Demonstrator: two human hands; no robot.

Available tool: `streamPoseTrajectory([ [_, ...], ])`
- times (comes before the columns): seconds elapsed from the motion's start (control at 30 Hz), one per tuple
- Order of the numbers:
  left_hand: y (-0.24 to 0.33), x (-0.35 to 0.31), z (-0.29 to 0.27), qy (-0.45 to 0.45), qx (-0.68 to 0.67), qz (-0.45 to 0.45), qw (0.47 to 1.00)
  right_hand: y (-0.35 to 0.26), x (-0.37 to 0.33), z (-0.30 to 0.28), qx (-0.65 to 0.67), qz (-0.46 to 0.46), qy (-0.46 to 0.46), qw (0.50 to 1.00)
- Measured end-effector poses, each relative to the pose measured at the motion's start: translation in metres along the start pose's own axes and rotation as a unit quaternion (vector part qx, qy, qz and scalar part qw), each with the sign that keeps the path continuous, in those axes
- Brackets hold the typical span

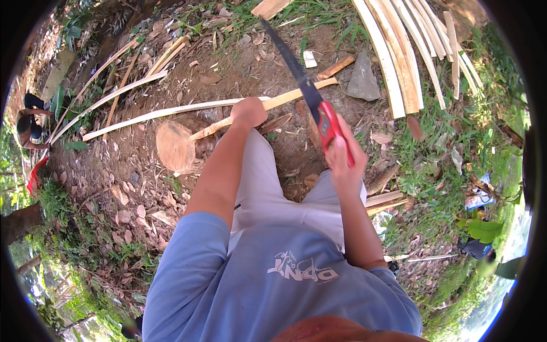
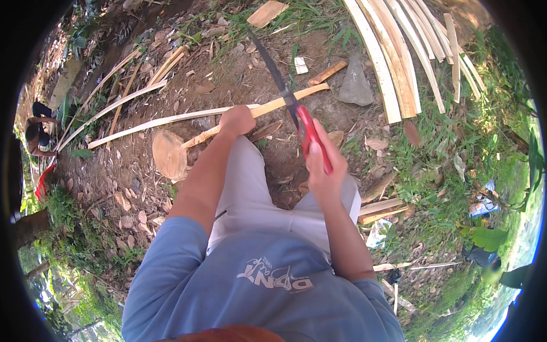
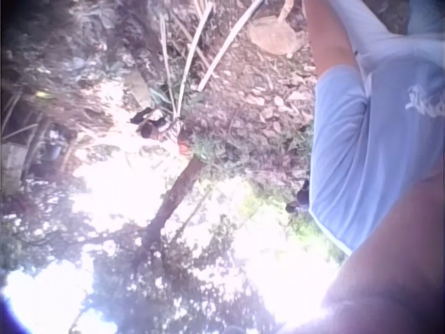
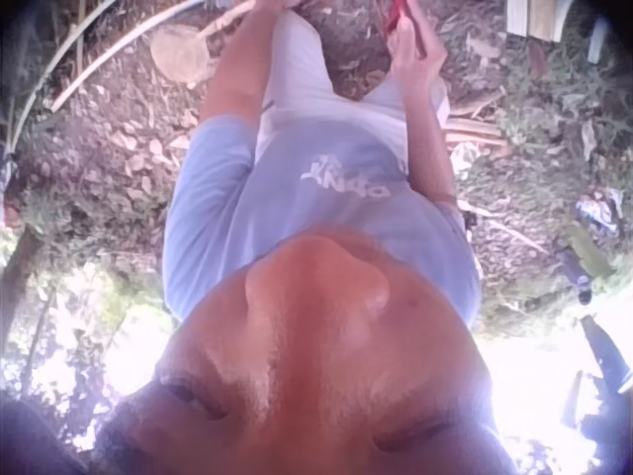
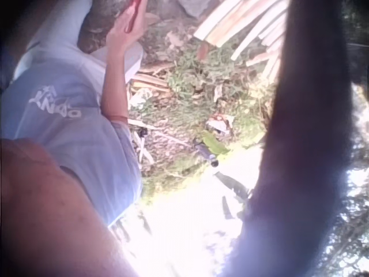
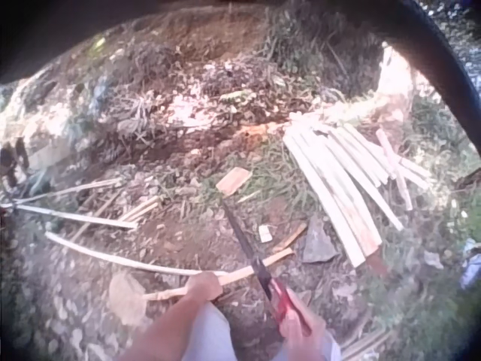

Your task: The person uses a red-handled saw to cut thin wooden strips into smaller pieces. They hold the wood against their leg and saw through it, then place the cut pieces on the ground.

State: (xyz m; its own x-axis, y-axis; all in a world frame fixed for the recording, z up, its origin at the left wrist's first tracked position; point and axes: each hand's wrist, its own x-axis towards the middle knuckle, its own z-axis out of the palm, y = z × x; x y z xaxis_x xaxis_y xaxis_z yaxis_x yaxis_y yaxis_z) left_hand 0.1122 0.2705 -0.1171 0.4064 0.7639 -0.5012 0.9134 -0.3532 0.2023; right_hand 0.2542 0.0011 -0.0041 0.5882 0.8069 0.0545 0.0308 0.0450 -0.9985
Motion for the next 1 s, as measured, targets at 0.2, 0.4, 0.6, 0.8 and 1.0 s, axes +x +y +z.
streamPoseTrajectory([
  [0.2,0.006,0.008,0.0,-0.019,0.008,0.002,1.0,0.129,0.093,0.065,-0.016,0.03,0.0,0.999],
  [0.4,0.008,-0.002,-0.006,-0.017,0.018,-0.02,0.999,0.13,0.102,0.094,-0.041,0.015,0.002,0.999],
  [0.6,0.006,0.0,-0.004,-0.014,0.013,-0.011,1.0,0.125,0.096,0.09,-0.043,0.012,0.007,0.999],
  [0.8,0.01,-0.001,-0.006,-0.019,0.014,-0.002,1.0,0.135,0.089,0.08,-0.049,0.015,0.02,0.998],
  [1.0,0.009,0.0,-0.005,-0.023,0.019,-0.011,0.999,0.133,0.083,0.071,-0.066,0.001,-0.006,0.998],
])
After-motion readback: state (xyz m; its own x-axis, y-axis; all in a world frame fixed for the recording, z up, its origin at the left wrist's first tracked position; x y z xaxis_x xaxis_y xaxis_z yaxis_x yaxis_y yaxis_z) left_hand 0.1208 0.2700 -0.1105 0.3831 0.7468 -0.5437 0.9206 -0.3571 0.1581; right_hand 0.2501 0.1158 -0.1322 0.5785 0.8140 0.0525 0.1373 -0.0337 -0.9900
